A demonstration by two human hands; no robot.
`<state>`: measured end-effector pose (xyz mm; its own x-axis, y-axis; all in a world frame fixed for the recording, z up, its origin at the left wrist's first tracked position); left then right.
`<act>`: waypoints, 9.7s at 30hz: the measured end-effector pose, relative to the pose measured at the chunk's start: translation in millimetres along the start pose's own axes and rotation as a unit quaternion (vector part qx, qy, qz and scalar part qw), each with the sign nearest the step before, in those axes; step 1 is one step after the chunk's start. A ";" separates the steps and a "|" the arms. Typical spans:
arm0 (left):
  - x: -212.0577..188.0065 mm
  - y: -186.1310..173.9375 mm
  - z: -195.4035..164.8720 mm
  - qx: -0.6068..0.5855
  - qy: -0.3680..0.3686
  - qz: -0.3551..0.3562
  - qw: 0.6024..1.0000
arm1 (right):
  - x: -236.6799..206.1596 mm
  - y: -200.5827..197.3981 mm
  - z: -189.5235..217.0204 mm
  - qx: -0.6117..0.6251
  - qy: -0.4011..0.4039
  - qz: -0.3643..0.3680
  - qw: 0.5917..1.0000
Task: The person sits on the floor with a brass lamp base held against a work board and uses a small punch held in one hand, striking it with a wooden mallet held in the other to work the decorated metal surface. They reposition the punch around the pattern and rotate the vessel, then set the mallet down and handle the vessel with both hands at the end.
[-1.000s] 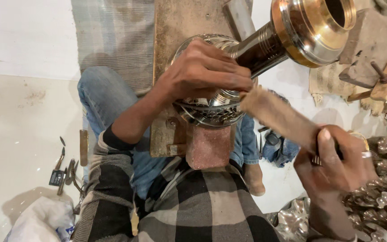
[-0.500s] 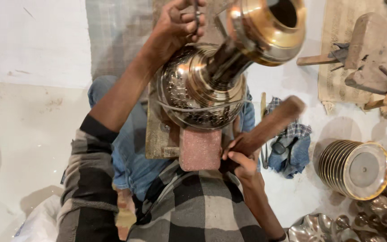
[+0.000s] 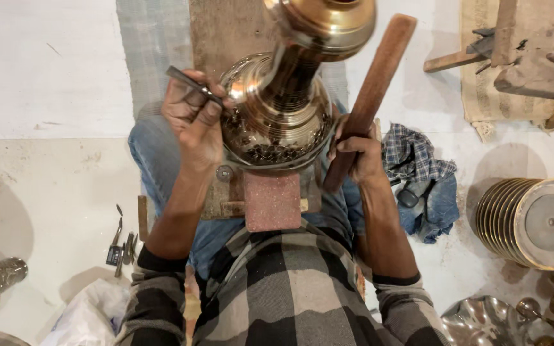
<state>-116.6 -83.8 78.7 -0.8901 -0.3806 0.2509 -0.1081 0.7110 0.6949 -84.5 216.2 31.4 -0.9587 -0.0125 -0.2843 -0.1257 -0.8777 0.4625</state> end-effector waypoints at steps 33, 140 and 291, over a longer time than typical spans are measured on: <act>69.6 -18.3 -51.0 0.288 -0.096 -0.061 0.951 | -62.8 56.0 9.4 -0.158 -0.146 -0.137 0.967; -39.6 86.2 -30.9 0.527 0.497 0.274 0.632 | -142.8 10.8 81.6 -0.473 -0.556 -0.075 0.679; 27.5 6.5 -17.1 0.273 0.392 0.341 0.810 | -151.0 140.6 156.6 -0.719 -0.583 0.074 0.371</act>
<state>-134.2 -99.8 101.6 -0.2936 0.1041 0.9502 -0.0805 0.9878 -0.1331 2.6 169.7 270.8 -0.4911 -0.6319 0.5996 -0.5870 -0.2685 -0.7637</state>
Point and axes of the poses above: each hand's wrist, its own x-axis towards the middle knuckle, its own y-axis out of the palm, z = x × y, the point moved 3 cm from there along x, towards the middle knuckle, and after that the axes turned 12 degrees about -z, right-handed, at the moved point
